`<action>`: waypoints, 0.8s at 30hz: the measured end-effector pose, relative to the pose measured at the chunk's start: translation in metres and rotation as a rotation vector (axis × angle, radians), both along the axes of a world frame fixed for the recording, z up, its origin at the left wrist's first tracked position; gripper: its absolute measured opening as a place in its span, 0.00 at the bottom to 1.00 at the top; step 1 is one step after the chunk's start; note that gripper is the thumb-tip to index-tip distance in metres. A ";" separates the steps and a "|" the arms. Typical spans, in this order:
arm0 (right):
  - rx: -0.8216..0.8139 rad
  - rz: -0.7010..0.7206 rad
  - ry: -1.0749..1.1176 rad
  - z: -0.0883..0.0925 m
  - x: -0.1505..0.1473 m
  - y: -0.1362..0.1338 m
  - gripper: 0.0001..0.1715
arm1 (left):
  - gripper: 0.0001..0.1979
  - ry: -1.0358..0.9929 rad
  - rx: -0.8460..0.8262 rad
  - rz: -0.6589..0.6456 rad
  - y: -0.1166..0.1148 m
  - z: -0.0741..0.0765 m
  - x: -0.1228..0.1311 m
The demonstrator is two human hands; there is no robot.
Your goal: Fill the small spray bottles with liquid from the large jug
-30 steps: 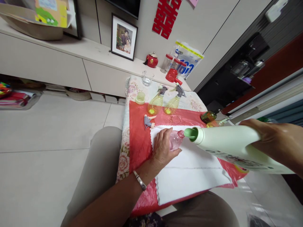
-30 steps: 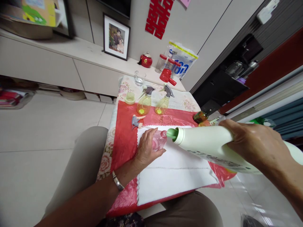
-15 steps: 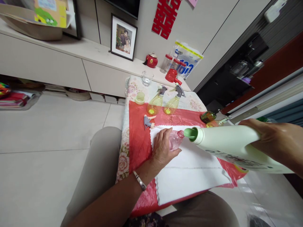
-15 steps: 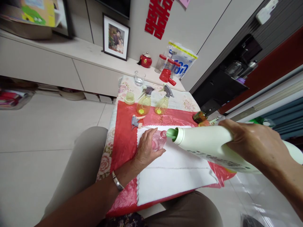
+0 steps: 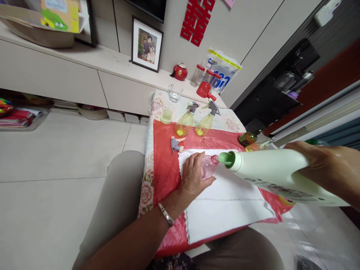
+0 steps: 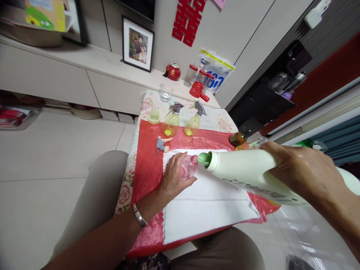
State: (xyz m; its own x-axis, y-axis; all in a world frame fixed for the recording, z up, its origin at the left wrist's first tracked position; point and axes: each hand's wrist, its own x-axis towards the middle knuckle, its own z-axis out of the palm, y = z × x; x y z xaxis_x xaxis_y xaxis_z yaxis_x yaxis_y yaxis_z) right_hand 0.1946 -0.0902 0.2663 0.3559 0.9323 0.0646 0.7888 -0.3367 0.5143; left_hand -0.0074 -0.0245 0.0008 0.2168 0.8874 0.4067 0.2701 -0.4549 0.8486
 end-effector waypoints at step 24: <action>-0.022 -0.008 -0.004 0.001 0.003 0.000 0.28 | 0.49 0.001 0.015 0.005 0.000 -0.002 0.000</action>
